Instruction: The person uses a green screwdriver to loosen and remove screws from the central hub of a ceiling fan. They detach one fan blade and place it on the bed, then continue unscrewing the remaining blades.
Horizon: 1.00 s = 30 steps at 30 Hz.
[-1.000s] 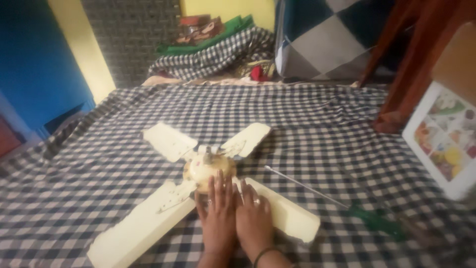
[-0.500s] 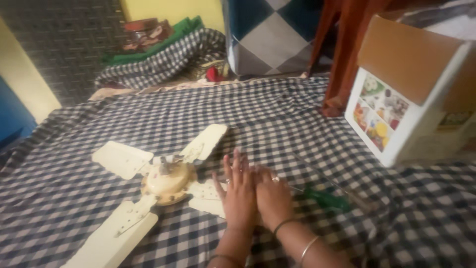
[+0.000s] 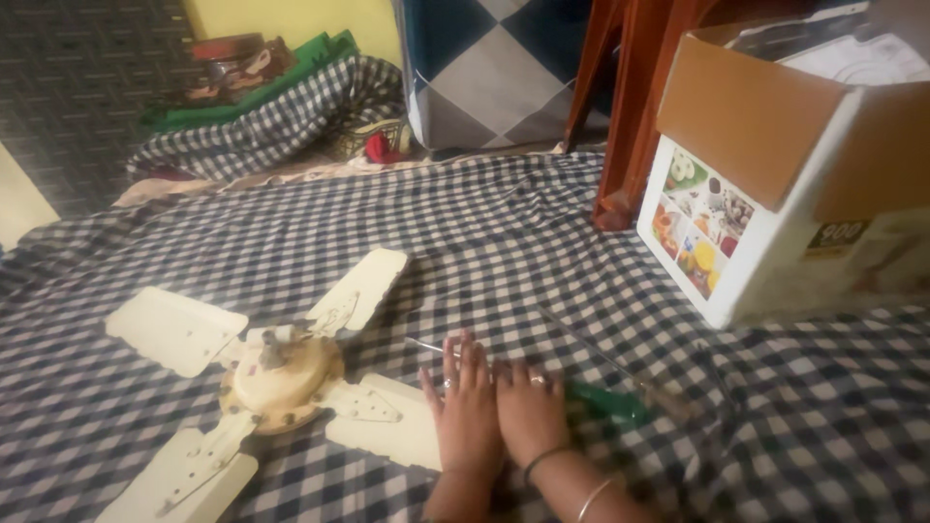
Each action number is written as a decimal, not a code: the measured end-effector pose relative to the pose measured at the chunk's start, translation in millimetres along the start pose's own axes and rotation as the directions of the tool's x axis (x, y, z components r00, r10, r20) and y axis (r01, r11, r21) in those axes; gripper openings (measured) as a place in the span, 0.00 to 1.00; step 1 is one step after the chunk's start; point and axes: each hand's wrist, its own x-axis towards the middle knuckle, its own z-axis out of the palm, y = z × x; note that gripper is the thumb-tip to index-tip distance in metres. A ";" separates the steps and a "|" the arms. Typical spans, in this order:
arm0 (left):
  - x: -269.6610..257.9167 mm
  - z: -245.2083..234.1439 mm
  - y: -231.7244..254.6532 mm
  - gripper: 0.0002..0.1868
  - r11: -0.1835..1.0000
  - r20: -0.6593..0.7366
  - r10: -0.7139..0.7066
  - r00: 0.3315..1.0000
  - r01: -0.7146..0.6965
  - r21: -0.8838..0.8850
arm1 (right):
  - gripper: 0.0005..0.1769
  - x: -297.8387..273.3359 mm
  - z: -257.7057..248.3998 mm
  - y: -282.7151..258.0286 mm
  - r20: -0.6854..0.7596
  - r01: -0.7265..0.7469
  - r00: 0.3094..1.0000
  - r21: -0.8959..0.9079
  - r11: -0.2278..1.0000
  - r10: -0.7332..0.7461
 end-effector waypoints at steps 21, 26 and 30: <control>11.0 -4.2 -3.1 0.28 0.999 -0.349 0.007 0.937 -0.023 -0.044 | 0.11 18.2 -32.8 -0.7 0.096 -0.177 0.983 0.252 0.951 0.158; 8.5 -33.2 -40.6 0.26 0.994 -0.389 -0.044 0.920 0.002 -0.109 | 0.14 24.0 -82.1 -24.6 0.020 -0.058 0.998 0.345 0.937 0.054; -8.2 -49.8 -77.9 0.25 0.992 -0.473 -0.090 0.877 0.034 -0.126 | 0.18 33.7 -108.2 -56.9 0.137 -0.009 0.990 0.339 0.941 -0.040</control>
